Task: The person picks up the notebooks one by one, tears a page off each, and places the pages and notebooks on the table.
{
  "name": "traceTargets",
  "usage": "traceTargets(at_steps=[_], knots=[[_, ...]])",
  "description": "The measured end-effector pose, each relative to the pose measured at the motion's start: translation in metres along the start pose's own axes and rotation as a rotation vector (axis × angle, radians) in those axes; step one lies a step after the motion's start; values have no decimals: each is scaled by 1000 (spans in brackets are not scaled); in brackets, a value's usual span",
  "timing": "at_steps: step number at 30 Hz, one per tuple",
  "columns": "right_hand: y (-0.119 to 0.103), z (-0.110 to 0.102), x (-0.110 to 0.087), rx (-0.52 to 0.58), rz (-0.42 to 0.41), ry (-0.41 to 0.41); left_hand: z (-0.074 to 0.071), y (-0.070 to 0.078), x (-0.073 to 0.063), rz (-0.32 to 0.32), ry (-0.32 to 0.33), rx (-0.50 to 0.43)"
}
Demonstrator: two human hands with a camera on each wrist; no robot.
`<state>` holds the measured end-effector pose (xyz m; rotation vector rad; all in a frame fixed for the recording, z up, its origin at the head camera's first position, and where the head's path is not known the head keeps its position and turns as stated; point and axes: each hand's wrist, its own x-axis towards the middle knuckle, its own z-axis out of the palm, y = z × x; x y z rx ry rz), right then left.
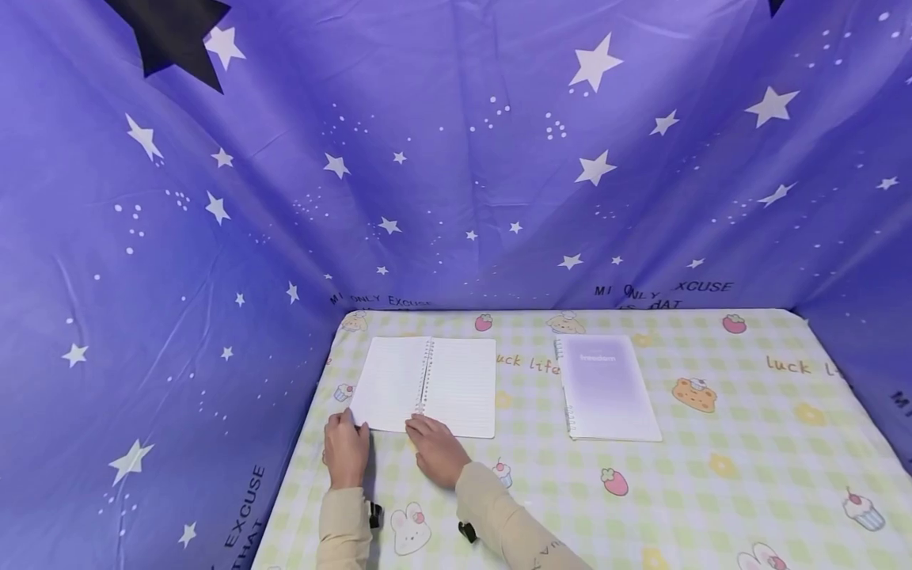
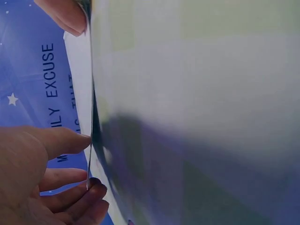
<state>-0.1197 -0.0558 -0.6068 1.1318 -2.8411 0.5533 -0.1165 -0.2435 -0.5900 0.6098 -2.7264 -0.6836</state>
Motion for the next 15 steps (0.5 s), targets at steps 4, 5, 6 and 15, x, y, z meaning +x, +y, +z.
traceTargets(at_steps=[4, 5, 6, 15], knots=[[2, -2, 1, 37, -9, -5, 4, -2, 1, -14, -28, 22], [3, -3, 2, 49, -12, -13, 5, -3, 2, -8, -28, 27], [3, -4, 2, 59, -14, -23, 6, -3, 3, 6, -24, 27], [13, -13, 9, 177, -58, -37, 11, 11, 11, 153, 4, -34]])
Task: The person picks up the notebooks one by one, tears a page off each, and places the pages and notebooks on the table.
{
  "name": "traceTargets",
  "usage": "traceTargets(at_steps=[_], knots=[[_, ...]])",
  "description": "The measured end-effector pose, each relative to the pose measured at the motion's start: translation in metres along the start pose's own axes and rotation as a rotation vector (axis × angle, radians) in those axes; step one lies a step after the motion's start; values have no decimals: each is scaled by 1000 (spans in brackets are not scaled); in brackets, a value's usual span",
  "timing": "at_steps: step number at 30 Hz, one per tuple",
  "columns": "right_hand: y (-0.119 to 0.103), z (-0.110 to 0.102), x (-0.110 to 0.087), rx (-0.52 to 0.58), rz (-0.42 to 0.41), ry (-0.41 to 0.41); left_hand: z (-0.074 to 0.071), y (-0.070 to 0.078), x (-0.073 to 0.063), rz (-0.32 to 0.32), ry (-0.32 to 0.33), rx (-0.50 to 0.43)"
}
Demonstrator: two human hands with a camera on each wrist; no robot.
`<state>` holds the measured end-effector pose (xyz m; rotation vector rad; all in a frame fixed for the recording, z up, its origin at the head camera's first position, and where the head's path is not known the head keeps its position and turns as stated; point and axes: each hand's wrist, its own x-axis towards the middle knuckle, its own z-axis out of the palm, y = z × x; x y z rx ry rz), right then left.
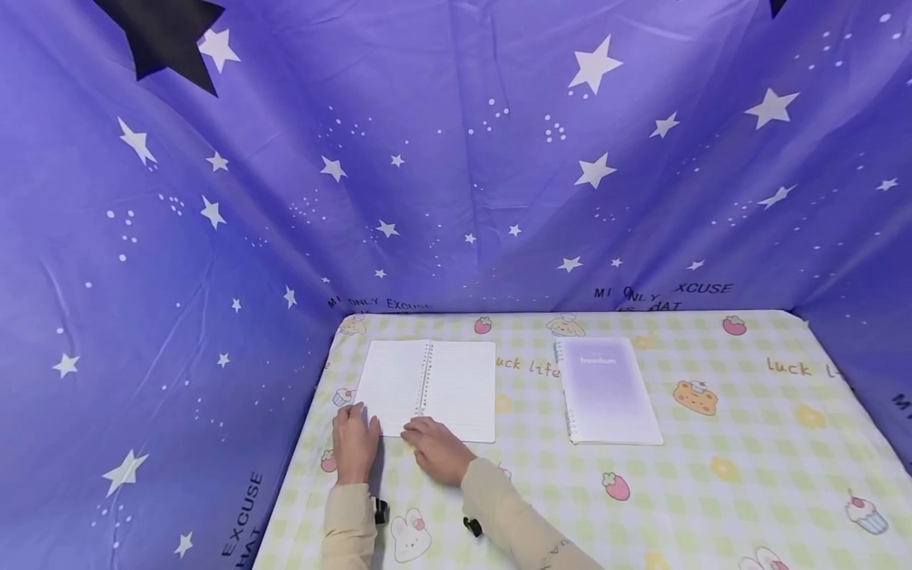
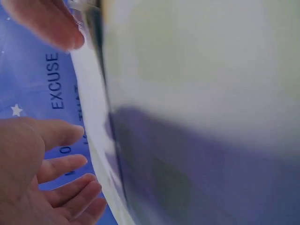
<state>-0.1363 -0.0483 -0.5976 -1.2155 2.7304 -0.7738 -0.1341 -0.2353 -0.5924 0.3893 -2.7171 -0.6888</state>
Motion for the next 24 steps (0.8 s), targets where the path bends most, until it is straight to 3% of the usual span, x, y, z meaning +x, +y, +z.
traceTargets(at_steps=[6, 14, 18, 24], knots=[[14, -15, 7, 42, -54, 115, 3, 16, 6, 31, -23, -118], [39, -45, 11, 87, 57, 117, 14, 32, 14, 129, -88, -112], [50, -54, 10, 84, 97, 130, 20, 42, 17, 180, -144, -75], [69, -64, 6, 108, 174, 148, 35, 56, 17, 203, -252, -89]])
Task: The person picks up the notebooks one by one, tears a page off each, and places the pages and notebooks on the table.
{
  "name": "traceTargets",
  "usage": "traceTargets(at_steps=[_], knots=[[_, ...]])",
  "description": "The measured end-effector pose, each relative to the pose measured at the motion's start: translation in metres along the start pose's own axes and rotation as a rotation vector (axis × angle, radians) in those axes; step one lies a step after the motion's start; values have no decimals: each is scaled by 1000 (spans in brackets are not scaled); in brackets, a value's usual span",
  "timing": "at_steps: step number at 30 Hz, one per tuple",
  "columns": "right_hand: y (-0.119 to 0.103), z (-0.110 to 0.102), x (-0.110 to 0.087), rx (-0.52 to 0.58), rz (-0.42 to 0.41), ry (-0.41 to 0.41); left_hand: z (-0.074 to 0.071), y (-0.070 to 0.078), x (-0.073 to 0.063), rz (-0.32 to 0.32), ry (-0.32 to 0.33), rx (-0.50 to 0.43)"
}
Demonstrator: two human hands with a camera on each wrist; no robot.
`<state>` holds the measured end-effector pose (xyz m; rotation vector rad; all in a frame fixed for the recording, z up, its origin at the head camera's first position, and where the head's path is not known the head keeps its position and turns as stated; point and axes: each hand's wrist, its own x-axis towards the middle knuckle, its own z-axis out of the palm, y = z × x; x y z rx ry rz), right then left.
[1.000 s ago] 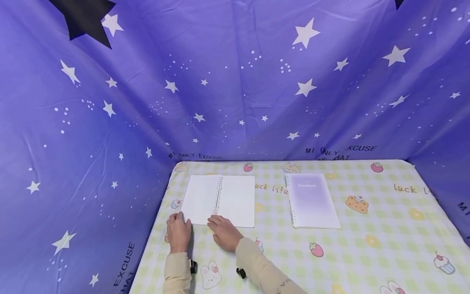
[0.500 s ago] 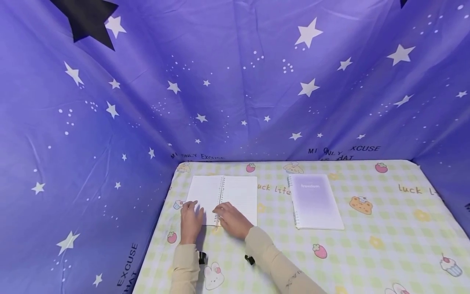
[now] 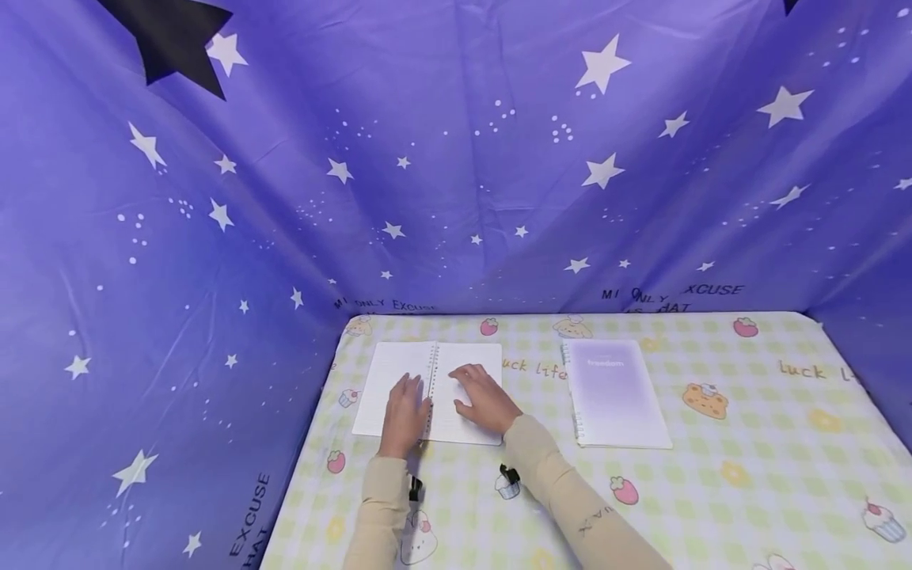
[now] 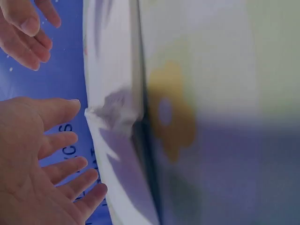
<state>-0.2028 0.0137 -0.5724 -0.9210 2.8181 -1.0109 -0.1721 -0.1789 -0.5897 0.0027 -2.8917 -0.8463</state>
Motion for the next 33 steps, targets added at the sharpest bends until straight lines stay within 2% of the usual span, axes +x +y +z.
traceTargets(at_steps=[3, 7, 9, 12, 17, 24, 33], knots=[[9, -3, 0, -6, 34, 19, 8, 2, -1, 14, -61, 0], [21, -6, -1, -8, 97, 3, 17, 1, -5, 42, -157, 56], [26, -9, -2, 4, 121, -10, 19, 1, -7, 43, -205, 87], [32, -11, -2, 5, 149, -15, 18, 2, -11, 35, -243, 93], [46, -8, -1, -70, 188, -2, 16, -1, -16, 36, -256, 80], [58, 1, -5, -93, 217, -99, 14, -9, -24, 48, -249, 54], [68, 8, 1, -109, 238, -2, 19, -13, -24, 39, -249, 16]])
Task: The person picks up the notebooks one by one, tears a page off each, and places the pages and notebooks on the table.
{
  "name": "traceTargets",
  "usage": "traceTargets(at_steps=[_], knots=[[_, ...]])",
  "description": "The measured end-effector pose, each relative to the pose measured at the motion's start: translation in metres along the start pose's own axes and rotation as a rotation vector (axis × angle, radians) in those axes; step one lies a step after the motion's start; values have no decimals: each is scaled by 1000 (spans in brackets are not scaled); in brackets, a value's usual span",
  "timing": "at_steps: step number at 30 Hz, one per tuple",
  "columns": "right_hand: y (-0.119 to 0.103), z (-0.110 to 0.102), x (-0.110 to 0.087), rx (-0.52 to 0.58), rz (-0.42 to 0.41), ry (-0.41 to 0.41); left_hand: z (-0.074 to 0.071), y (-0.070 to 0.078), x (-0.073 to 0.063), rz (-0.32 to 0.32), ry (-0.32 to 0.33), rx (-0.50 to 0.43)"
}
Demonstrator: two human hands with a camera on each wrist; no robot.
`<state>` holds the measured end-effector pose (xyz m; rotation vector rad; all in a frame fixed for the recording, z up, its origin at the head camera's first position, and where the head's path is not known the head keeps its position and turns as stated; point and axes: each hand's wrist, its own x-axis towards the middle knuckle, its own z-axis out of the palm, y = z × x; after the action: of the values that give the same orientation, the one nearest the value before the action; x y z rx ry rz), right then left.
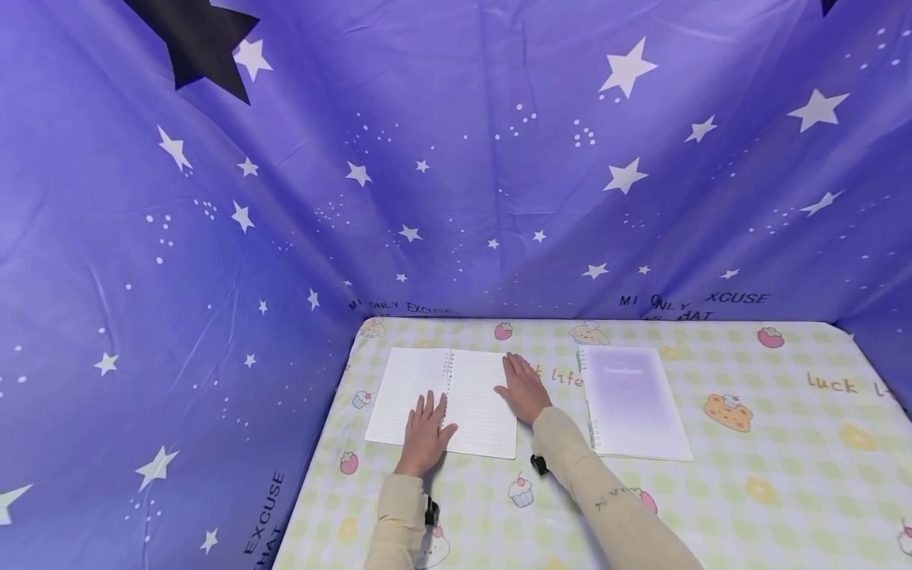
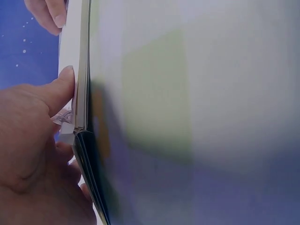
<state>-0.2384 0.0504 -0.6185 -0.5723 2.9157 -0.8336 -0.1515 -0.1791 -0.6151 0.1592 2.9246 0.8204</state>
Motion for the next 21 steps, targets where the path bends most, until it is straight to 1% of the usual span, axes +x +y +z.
traceTargets(at_steps=[3, 6, 9, 12, 16, 21], knots=[[3, -1, 1, 26, 22, 6, 0, 2, 0, 2, -5, -14], [6, -3, 0, 41, 41, -18, 0, 2, -2, 8, -14, -14], [8, -5, -2, 50, 47, -33, 0, 1, -4, 23, -6, -19], [10, -6, -3, 50, 26, -26, 0, 1, -7, 27, -4, -21], [11, -6, -1, 32, 2, -18, -1, 3, -9, 12, -14, -16], [8, -8, 3, 51, -1, 16, -2, 5, -10, 9, -2, -24]])
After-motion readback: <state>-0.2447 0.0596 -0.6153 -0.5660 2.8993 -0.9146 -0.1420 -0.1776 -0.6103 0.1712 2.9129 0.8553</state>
